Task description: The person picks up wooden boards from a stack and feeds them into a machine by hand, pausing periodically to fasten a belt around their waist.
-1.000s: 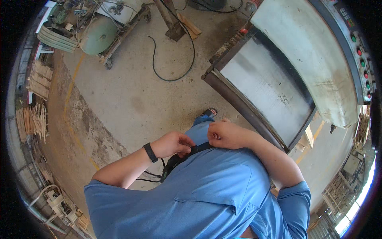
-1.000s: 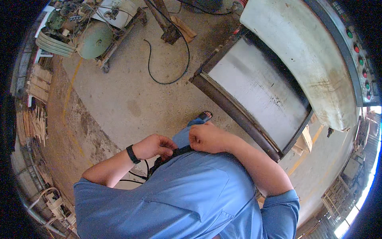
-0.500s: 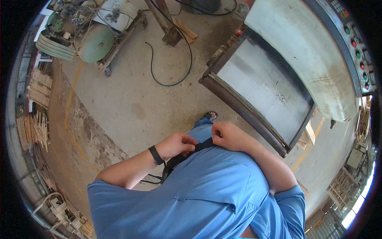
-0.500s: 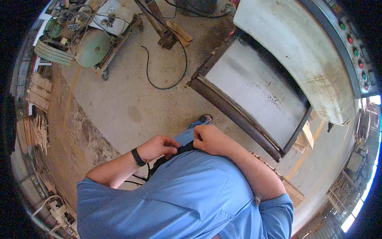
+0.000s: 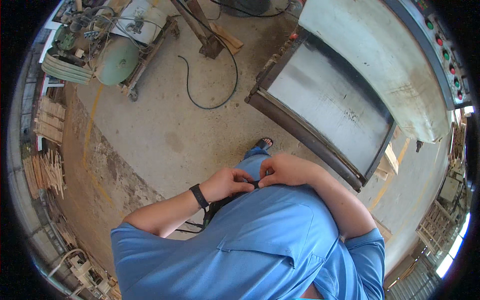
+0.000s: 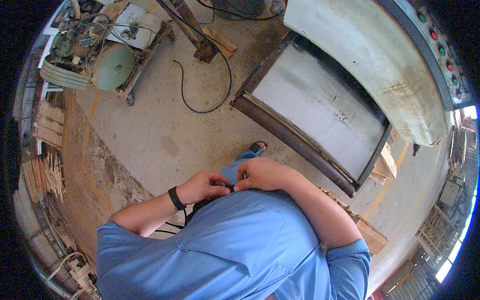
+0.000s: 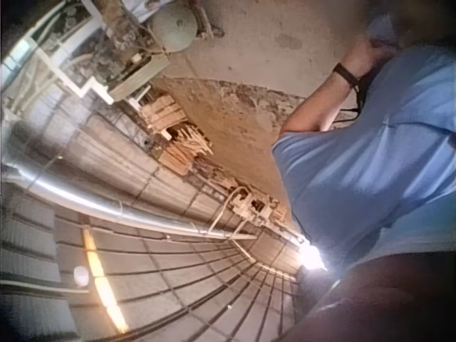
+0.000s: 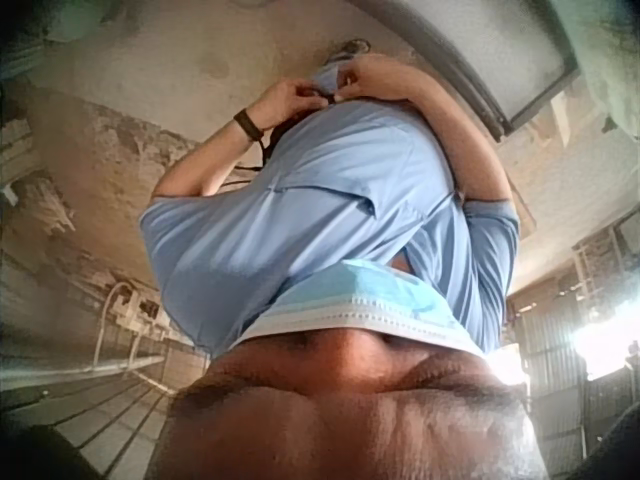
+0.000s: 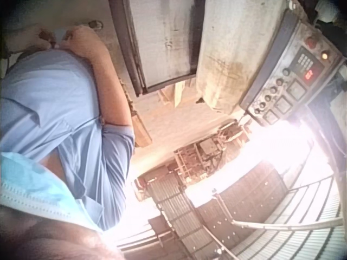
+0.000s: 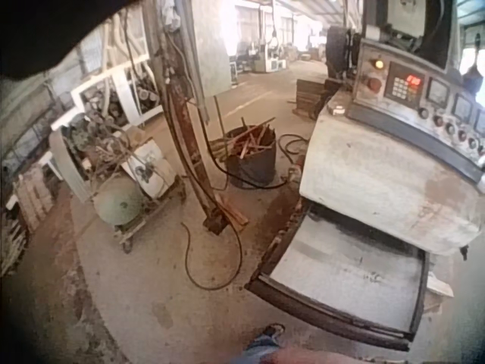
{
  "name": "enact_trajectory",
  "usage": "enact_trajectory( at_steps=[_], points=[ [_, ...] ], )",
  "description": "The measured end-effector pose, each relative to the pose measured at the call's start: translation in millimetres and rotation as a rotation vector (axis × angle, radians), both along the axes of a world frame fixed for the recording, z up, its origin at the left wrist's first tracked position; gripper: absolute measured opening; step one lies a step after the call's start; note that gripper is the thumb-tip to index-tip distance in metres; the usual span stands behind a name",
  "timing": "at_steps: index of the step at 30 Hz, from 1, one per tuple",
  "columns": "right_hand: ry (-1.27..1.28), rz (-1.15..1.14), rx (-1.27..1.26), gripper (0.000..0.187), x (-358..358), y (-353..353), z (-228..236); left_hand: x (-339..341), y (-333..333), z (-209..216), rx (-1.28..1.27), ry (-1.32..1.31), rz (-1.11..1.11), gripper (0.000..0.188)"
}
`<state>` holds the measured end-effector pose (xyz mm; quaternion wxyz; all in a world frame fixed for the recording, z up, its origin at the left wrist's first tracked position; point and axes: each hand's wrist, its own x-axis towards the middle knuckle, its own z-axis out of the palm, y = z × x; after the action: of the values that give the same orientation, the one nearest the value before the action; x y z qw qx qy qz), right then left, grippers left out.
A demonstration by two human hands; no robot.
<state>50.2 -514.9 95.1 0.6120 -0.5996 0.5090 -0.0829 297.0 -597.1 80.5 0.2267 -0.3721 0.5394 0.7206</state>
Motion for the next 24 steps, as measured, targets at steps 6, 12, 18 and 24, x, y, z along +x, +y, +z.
enact_trajectory(
  at_steps=[6, 12, 18, 24],
  points=[
    [0.183, 0.041, 0.000, 0.033, 8.4, -3.0, 1.4, 4.1, 14.5, -12.3, -0.192, 0.043, -0.001, 0.032],
    [0.173, -0.076, -0.175, 0.027, 17.9, 6.5, -2.6, 8.7, 18.2, -13.1, -0.215, 0.055, 0.071, 0.030],
    [0.094, -0.195, -0.121, 0.027, 10.1, 9.8, -8.6, 3.3, 11.3, -11.4, -0.230, 0.048, 0.026, 0.030],
    [-0.163, -0.515, 0.007, 0.035, -49.3, 37.6, 2.0, 14.0, -5.3, -12.5, -0.202, 0.061, -0.071, 0.026]
  ],
)
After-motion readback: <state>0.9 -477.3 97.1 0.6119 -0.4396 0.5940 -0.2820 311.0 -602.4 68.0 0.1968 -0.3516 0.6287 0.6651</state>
